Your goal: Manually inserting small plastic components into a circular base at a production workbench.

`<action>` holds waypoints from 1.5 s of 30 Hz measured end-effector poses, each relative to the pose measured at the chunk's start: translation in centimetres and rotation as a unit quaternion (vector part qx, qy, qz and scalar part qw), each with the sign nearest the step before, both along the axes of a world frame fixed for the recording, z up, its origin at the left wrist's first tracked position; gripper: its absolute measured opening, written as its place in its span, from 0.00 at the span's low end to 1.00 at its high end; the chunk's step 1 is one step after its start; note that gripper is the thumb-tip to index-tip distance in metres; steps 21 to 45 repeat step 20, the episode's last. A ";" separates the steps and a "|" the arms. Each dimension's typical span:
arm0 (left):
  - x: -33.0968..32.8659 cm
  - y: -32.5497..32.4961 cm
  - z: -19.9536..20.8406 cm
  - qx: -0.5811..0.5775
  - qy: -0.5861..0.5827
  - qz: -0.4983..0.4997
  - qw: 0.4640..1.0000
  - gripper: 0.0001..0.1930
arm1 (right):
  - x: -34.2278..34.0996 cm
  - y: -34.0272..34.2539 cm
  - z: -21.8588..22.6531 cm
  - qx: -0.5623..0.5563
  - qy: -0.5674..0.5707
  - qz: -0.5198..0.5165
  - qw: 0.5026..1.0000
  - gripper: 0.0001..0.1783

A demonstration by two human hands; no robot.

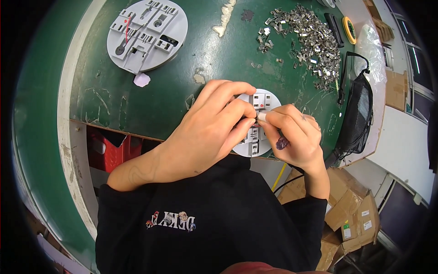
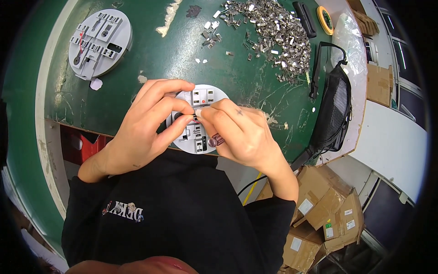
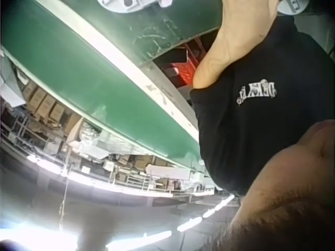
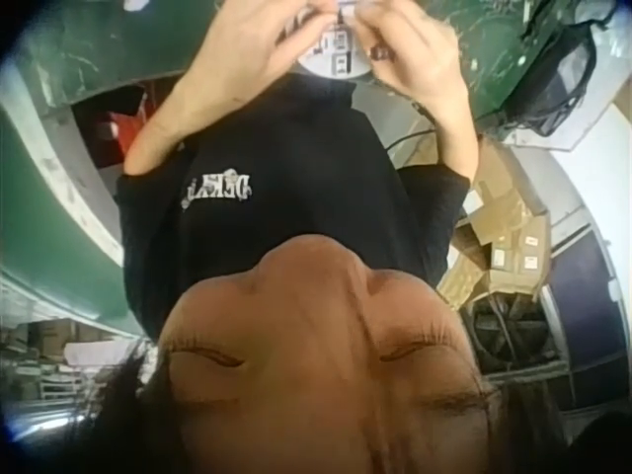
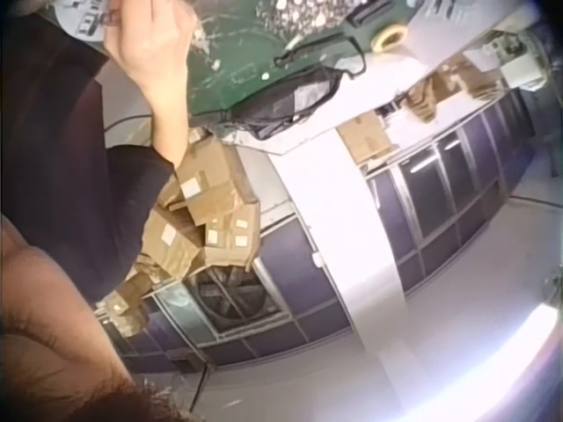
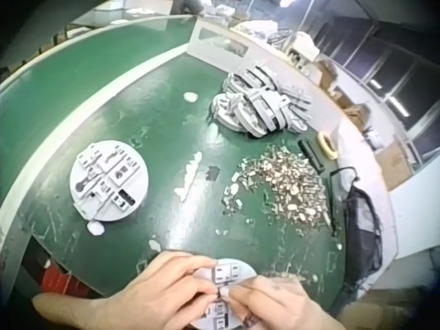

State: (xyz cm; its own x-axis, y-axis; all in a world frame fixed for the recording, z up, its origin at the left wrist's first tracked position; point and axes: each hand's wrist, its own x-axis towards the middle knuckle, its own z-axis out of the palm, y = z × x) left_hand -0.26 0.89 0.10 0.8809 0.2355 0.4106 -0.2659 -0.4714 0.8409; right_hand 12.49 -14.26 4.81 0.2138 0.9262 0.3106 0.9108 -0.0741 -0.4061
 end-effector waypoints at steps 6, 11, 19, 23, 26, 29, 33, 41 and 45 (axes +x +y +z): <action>-0.1 0.1 -0.1 0.003 0.000 -0.001 1.000 0.08 | -0.1 0.0 0.1 -0.040 -0.025 0.020 0.999 0.11; -0.1 0.2 -0.2 0.007 -0.002 -0.011 1.000 0.09 | -0.3 0.1 0.5 -0.056 0.012 0.014 0.998 0.11; -0.9 -0.2 0.7 0.047 0.045 -0.025 0.998 0.32 | 2.1 0.6 1.7 0.169 0.533 0.050 0.828 0.07; -0.9 -0.4 1.0 0.066 0.062 -0.030 0.995 0.40 | 2.5 0.8 1.6 0.238 0.673 0.095 0.693 0.15; -0.9 -0.4 1.0 0.066 0.062 -0.030 0.995 0.40 | 2.5 0.8 1.6 0.238 0.673 0.095 0.693 0.15; -0.9 -0.4 1.0 0.066 0.062 -0.030 0.995 0.40 | 2.5 0.8 1.6 0.238 0.673 0.095 0.693 0.15; -0.9 -0.4 1.0 0.066 0.062 -0.030 0.995 0.40 | 2.5 0.8 1.6 0.238 0.673 0.095 0.693 0.15; -0.9 -0.4 1.0 0.066 0.062 -0.030 0.995 0.40 | 2.5 0.8 1.6 0.238 0.673 0.095 0.693 0.15; -0.9 -0.4 1.0 0.066 0.062 -0.030 0.995 0.40 | 2.5 0.8 1.6 0.238 0.673 0.095 0.693 0.15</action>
